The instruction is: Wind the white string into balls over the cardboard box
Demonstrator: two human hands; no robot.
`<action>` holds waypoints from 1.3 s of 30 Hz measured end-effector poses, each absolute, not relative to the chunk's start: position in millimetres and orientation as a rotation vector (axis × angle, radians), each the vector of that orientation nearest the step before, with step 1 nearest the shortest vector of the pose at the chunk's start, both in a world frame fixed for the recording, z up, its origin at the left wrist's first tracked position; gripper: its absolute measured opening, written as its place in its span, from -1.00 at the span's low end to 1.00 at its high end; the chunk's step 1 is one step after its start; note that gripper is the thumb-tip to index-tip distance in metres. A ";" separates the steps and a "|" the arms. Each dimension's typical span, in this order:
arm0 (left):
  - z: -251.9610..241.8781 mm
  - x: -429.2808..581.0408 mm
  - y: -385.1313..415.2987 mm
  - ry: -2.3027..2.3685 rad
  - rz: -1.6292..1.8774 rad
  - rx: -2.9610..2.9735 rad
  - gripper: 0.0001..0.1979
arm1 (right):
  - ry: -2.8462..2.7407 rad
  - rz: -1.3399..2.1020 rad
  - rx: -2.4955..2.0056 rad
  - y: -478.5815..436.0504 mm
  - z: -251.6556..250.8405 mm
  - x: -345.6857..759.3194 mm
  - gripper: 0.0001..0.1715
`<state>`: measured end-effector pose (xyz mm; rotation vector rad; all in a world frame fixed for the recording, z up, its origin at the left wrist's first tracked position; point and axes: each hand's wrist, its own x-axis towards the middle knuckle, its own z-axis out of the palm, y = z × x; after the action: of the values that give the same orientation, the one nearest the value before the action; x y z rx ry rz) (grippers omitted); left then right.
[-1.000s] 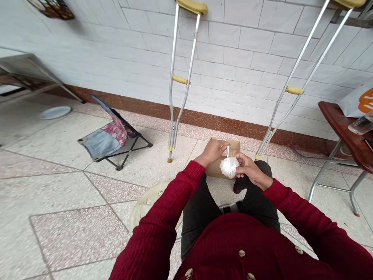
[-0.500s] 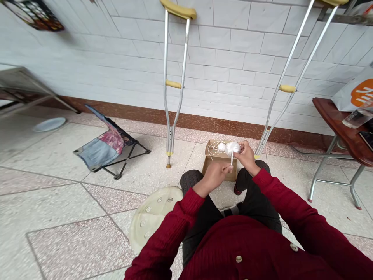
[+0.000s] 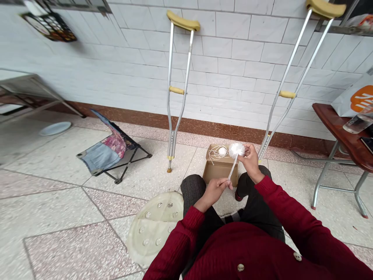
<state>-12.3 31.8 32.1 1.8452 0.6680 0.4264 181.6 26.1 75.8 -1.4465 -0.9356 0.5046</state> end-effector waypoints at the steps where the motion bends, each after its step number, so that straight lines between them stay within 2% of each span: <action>1: 29.0 -14.4 30.4 0.667 0.414 1.842 -0.57 | -0.926 0.473 -1.458 28.5 77.5 184.3 -0.48; 7: 10.8 -40.0 43.7 0.876 0.521 1.788 -0.68 | -1.114 0.246 -1.536 33.3 91.2 195.7 -0.53; 11: 34.5 -59.9 76.9 1.145 0.800 1.801 -0.65 | -1.203 0.086 -1.599 31.9 97.8 189.7 -0.50; 17: 80.7 -48.4 99.1 0.988 0.965 1.819 -0.65 | -1.137 0.414 -1.446 35.6 96.5 174.4 -0.48; 23: 89.8 -15.4 88.1 0.818 0.949 1.751 -0.65 | -1.118 0.534 -1.419 36.9 95.3 170.6 -0.48; 26: 85.7 -2.1 79.2 0.708 0.903 1.616 -0.56 | -1.121 0.505 -1.429 38.7 97.4 171.0 -0.47; 30: 71.7 14.8 64.3 0.668 0.786 1.448 -0.32 | -1.129 0.432 -1.488 45.3 98.4 170.9 -0.50; 32: 65.6 21.3 59.1 0.696 0.764 1.393 -0.26 | -1.132 0.411 -1.517 50.7 99.0 171.6 -0.50; 34: 63.1 24.8 55.7 0.690 0.719 1.388 -0.39 | -1.142 0.396 -1.538 58.1 99.9 174.6 -0.51; 36: 64.3 24.1 52.7 0.638 0.657 1.434 -0.64 | -1.157 0.381 -1.559 68.0 99.1 180.7 -0.52; 37: 65.7 22.0 50.9 0.610 0.640 1.446 -0.69 | -1.166 0.371 -1.571 73.7 97.1 185.1 -0.53; 39: 68.7 14.5 46.3 0.566 0.652 1.411 -0.65 | -1.185 0.355 -1.608 85.6 88.1 195.7 -0.55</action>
<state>14.5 46.3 68.7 1.4110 0.5660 0.6516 195.7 85.6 88.1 -1.6085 -1.1851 0.3554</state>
